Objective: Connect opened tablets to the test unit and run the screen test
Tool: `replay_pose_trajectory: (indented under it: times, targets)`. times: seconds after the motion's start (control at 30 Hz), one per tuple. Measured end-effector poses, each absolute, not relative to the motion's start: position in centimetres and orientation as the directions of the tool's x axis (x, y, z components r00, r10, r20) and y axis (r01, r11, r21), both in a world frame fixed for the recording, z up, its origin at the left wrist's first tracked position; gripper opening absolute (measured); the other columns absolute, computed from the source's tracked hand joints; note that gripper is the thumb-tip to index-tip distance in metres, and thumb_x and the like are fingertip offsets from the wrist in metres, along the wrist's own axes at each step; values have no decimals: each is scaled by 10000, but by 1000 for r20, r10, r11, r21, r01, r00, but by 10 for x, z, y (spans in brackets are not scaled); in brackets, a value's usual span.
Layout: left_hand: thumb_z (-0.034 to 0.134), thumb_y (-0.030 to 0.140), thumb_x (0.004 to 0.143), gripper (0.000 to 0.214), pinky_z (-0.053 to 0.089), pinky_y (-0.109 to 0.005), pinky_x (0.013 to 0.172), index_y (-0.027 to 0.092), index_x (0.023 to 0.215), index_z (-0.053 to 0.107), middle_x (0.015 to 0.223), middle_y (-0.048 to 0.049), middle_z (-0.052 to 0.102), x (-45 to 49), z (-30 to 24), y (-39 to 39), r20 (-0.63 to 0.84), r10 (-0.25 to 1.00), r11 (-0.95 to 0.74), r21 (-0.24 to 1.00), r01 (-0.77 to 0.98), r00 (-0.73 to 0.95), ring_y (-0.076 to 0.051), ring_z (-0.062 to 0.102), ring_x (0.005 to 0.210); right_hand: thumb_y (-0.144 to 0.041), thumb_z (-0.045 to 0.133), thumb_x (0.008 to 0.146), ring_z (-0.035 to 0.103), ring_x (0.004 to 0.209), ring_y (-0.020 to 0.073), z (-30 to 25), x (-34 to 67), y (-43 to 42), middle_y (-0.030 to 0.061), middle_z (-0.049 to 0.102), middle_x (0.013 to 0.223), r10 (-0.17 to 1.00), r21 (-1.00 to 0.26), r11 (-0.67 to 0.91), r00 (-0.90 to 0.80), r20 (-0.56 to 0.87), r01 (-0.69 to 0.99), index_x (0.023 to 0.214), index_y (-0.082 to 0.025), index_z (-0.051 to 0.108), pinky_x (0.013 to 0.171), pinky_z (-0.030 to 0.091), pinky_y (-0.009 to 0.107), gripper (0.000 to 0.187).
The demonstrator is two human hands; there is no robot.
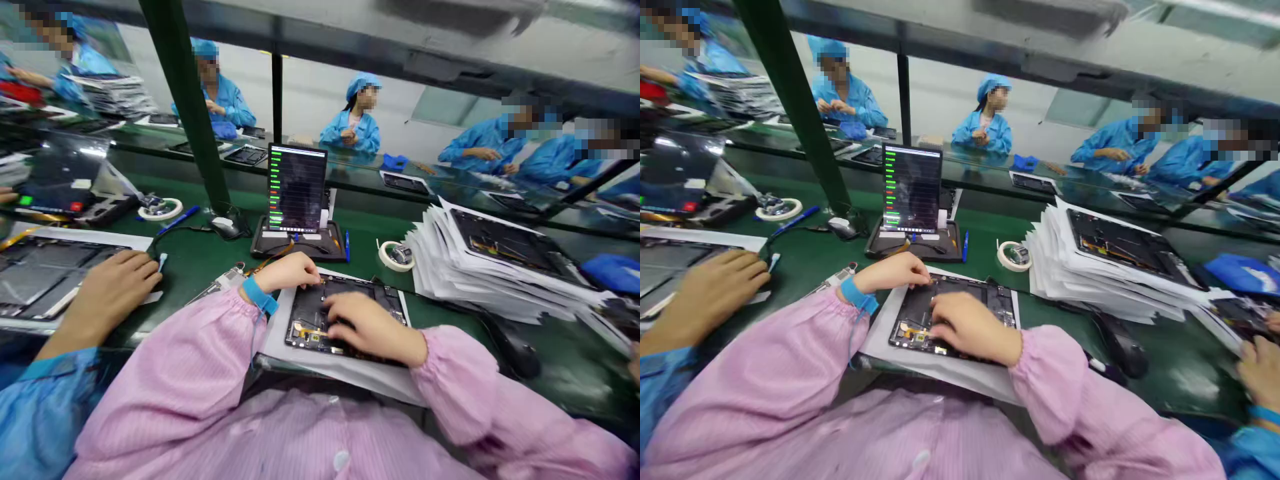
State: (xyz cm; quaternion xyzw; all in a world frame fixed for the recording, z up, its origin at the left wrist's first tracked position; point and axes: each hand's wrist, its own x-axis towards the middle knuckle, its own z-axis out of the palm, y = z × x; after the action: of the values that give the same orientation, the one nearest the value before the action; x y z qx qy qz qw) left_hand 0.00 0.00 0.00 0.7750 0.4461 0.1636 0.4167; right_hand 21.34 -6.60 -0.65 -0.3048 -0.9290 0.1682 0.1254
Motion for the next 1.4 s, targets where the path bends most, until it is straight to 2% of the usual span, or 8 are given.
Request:
replay_pose_trajectory:
  times: [0.07, 0.13, 0.27, 0.4, 0.57, 1.03, 1.4]
  targets:
    - [553, 212, 712, 211, 477, -211, 544, 87, 780, 710, 683, -56, 682, 6, -9, 1, -196, 809, -187, 808, 559, 554, -118, 586, 551, -243, 630, 837, 535, 855, 177, -18, 211, -46, 40, 621, 885, 731, -417, 656, -668, 141, 629, 845, -176, 601, 807, 408, 325, 73]
    - [553, 194, 695, 197, 476, -205, 526, 99, 779, 703, 659, -42, 673, 11, -17, 1, -251, 793, -146, 806, 573, 556, -121, 599, 543, -209, 649, 810, 533, 817, 171, -30, 209, -32, 32, 612, 841, 798, -460, 576, -587, 136, 676, 810, -172, 594, 778, 409, 317, 67]
    - [520, 150, 668, 168, 456, -187, 501, 118, 713, 679, 581, -12, 636, 16, -24, 2, -299, 780, -142, 771, 620, 550, -118, 606, 515, -160, 655, 771, 530, 752, 147, -45, 206, -26, 4, 596, 783, 826, -577, 503, -554, 103, 644, 741, -178, 570, 733, 402, 289, 92]
    - [525, 157, 648, 169, 432, -181, 486, 123, 712, 678, 558, -5, 621, 17, -20, 1, -305, 767, -168, 754, 635, 564, -117, 594, 505, -152, 637, 770, 525, 758, 148, -48, 206, -30, 4, 591, 780, 839, -622, 484, -530, 128, 616, 736, -180, 571, 725, 393, 284, 79]
    - [529, 178, 656, 205, 422, -181, 503, 117, 754, 698, 622, -21, 652, 15, -17, 0, -307, 729, -205, 754, 623, 612, -110, 586, 529, -150, 639, 763, 524, 757, 151, -47, 206, -30, 6, 593, 771, 839, -615, 490, -527, 140, 617, 735, -178, 574, 725, 388, 286, 77]
    - [535, 201, 693, 207, 394, -193, 523, 110, 771, 704, 617, -17, 630, 15, -11, -1, -299, 695, -267, 738, 620, 654, -109, 555, 548, -195, 644, 797, 532, 740, 138, -47, 208, -27, 1, 599, 773, 789, -606, 549, -596, 149, 575, 741, -181, 573, 720, 386, 278, 92]
    - [554, 194, 685, 162, 377, -183, 520, 113, 701, 693, 578, -1, 617, 14, -14, -1, -292, 685, -275, 745, 608, 667, -95, 535, 534, -181, 658, 771, 530, 725, 132, -50, 207, -26, -7, 601, 752, 803, -597, 541, -575, 156, 592, 724, -180, 571, 700, 376, 267, 99]
